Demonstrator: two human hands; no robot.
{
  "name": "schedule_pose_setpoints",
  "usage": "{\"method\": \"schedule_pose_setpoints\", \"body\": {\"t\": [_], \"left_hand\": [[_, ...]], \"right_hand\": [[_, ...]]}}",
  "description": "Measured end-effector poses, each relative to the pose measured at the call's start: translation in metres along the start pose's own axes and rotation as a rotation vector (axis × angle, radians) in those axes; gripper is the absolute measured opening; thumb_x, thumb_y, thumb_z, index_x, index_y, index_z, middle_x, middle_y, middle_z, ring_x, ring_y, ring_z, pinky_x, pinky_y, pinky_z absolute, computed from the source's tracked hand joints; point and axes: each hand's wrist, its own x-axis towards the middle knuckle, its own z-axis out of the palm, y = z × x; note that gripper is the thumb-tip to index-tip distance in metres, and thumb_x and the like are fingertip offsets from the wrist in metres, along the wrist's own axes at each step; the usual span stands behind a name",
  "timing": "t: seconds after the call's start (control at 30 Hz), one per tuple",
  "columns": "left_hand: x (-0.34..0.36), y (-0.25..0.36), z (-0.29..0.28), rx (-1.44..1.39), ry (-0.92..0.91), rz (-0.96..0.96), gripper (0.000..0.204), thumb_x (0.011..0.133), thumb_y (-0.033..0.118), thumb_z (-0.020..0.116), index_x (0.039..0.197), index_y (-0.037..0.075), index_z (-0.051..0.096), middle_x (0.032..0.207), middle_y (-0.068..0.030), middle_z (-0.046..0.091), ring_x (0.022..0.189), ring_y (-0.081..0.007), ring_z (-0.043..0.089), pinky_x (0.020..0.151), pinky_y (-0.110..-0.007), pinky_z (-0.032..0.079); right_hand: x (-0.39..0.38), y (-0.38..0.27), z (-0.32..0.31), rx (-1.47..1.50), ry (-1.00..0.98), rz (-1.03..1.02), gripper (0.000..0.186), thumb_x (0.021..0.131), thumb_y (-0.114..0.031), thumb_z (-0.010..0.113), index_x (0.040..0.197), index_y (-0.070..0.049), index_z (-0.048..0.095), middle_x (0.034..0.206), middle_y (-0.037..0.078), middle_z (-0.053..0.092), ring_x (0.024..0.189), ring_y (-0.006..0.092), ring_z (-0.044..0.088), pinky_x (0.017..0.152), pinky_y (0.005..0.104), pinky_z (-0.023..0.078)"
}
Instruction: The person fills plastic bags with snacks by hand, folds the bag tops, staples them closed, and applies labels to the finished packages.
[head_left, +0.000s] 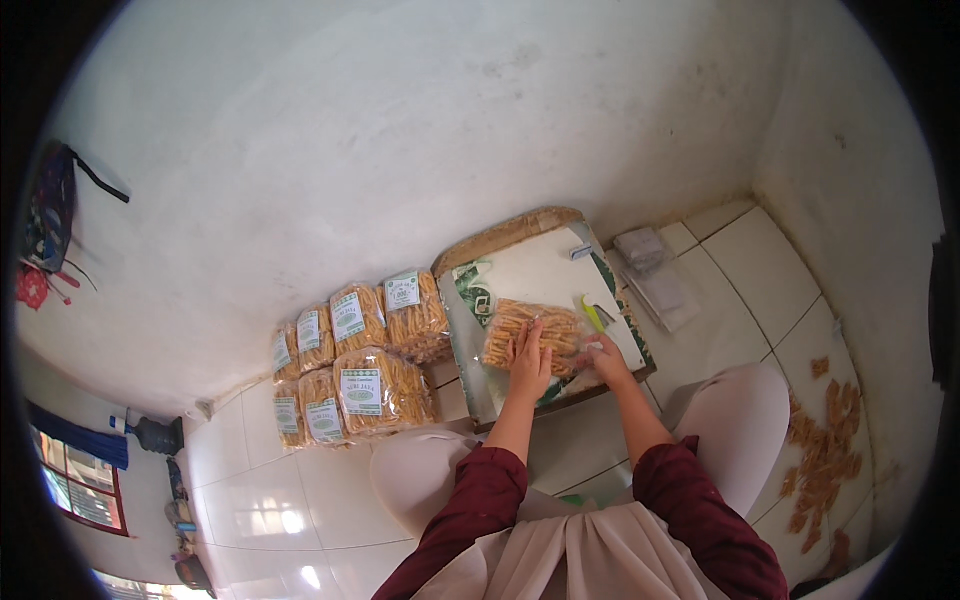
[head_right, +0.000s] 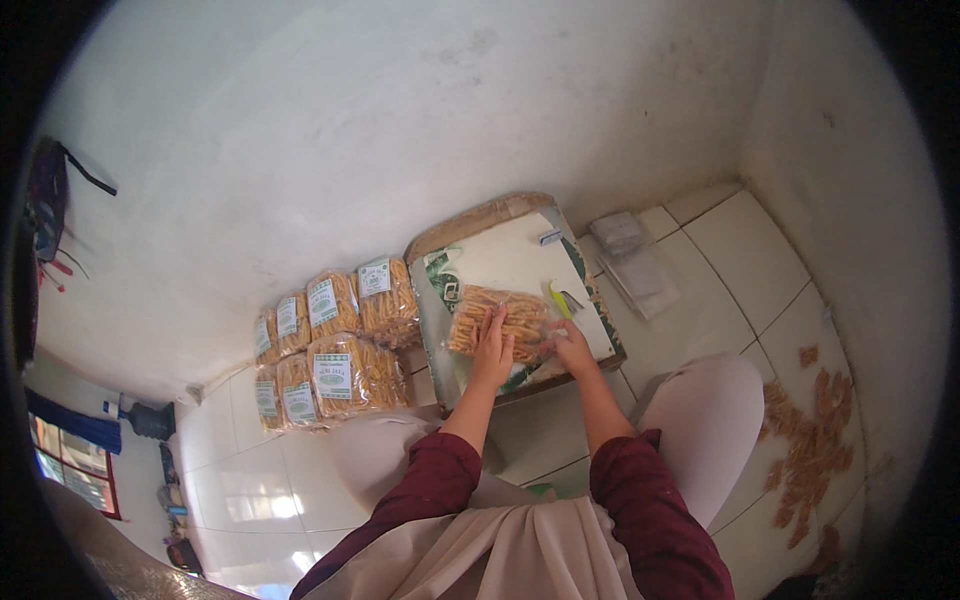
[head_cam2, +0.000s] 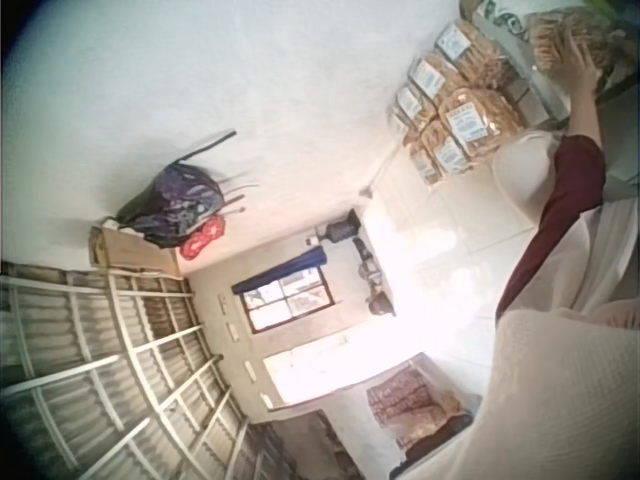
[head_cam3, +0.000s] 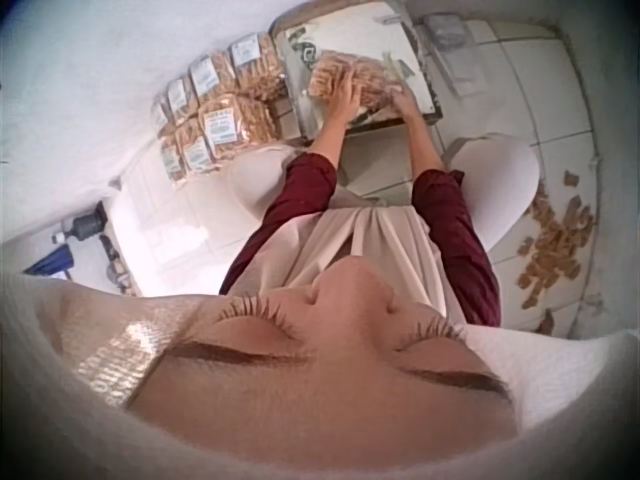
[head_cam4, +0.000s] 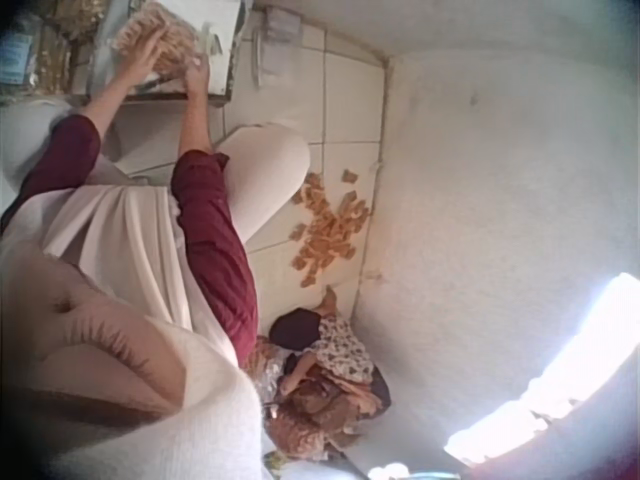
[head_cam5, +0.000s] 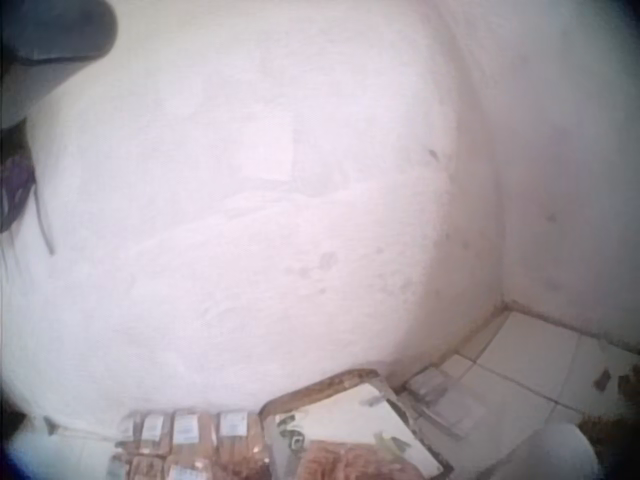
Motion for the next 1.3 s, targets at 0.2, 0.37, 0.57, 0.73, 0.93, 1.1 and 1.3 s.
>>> {"method": "schedule_pose_setpoints", "body": {"t": [0.2, 0.37, 0.57, 0.73, 0.93, 1.1, 1.3], "left_hand": [[0.009, 0.01, -0.002, 0.4, 0.058, 0.078, 0.045, 0.09, 0.031, 0.043, 0.132, 0.018, 0.041, 0.14, -0.004, 0.037, 0.133, -0.0256, 0.027, 0.106, -0.056, 0.009], [0.021, 0.007, -0.001, 0.431, -0.003, 0.183, 0.042, 0.089, 0.032, 0.042, 0.13, 0.021, 0.045, 0.139, -0.0038, 0.038, 0.132, -0.0256, 0.028, 0.103, -0.059, 0.012], [0.021, 0.021, 0.012, 0.423, -0.028, 0.154, 0.043, 0.09, 0.034, 0.04, 0.131, 0.022, 0.044, 0.142, -0.0041, 0.034, 0.133, -0.0256, 0.026, 0.104, -0.06, 0.008], [0.027, 0.023, 0.011, 0.453, -0.061, 0.158, 0.045, 0.09, 0.035, 0.039, 0.133, 0.022, 0.042, 0.143, -0.0015, 0.033, 0.134, -0.024, 0.024, 0.103, -0.062, 0.003], [0.036, 0.027, 0.027, 0.372, -0.079, 0.173, 0.044, 0.092, 0.032, 0.036, 0.134, 0.021, 0.04, 0.142, -0.0014, 0.034, 0.133, -0.0248, 0.026, 0.103, -0.063, 0.005], [0.037, 0.03, 0.014, 0.412, -0.08, 0.146, 0.043, 0.092, 0.032, 0.037, 0.133, 0.02, 0.042, 0.14, -0.0046, 0.038, 0.133, -0.0245, 0.028, 0.104, -0.061, 0.006], [0.035, 0.04, 0.02, 0.342, -0.037, 0.113, 0.042, 0.092, 0.033, 0.038, 0.131, 0.019, 0.045, 0.138, -0.0066, 0.041, 0.131, -0.0248, 0.031, 0.104, -0.061, 0.006]], "right_hand": [[-0.002, -0.01, -0.022, -0.302, -0.019, -0.032, 0.031, 0.084, -0.013, 0.057, 0.112, 0.002, 0.054, 0.086, 0.013, 0.065, 0.073, 0.0164, 0.063, 0.064, 0.0271, 0.05], [-0.007, 0.0, 0.003, -0.182, -0.101, 0.015, 0.028, 0.086, -0.019, 0.057, 0.104, 0.002, 0.062, 0.079, 0.006, 0.064, 0.07, 0.0115, 0.059, 0.063, 0.0258, 0.048], [0.005, 0.02, 0.003, -0.481, 0.062, -0.208, 0.02, 0.083, -0.013, 0.055, 0.092, 0.002, 0.064, 0.071, 0.003, 0.061, 0.065, 0.0111, 0.055, 0.061, 0.0265, 0.046], [-0.003, 0.01, 0.017, -0.371, 0.399, -0.378, 0.02, 0.08, -0.008, 0.059, 0.097, 0.002, 0.063, 0.09, 0.011, 0.063, 0.08, 0.0212, 0.061, 0.076, 0.0306, 0.048], [0.029, 0.017, 0.009, -0.48, 0.192, -0.514, 0.024, 0.084, -0.009, 0.055, 0.104, 0.002, 0.061, 0.103, 0.013, 0.062, 0.095, 0.0217, 0.059, 0.085, 0.0305, 0.044], [0.027, 0.018, 0.008, -0.152, 0.185, -0.206, 0.027, 0.089, -0.013, 0.05, 0.111, 0.002, 0.057, 0.105, 0.011, 0.061, 0.093, 0.0167, 0.058, 0.081, 0.0273, 0.046], [0.016, 0.004, 0.007, -0.131, 0.024, -0.058, 0.03, 0.088, -0.017, 0.053, 0.112, 0.001, 0.057, 0.098, 0.009, 0.063, 0.085, 0.0138, 0.058, 0.074, 0.0263, 0.047]]}}
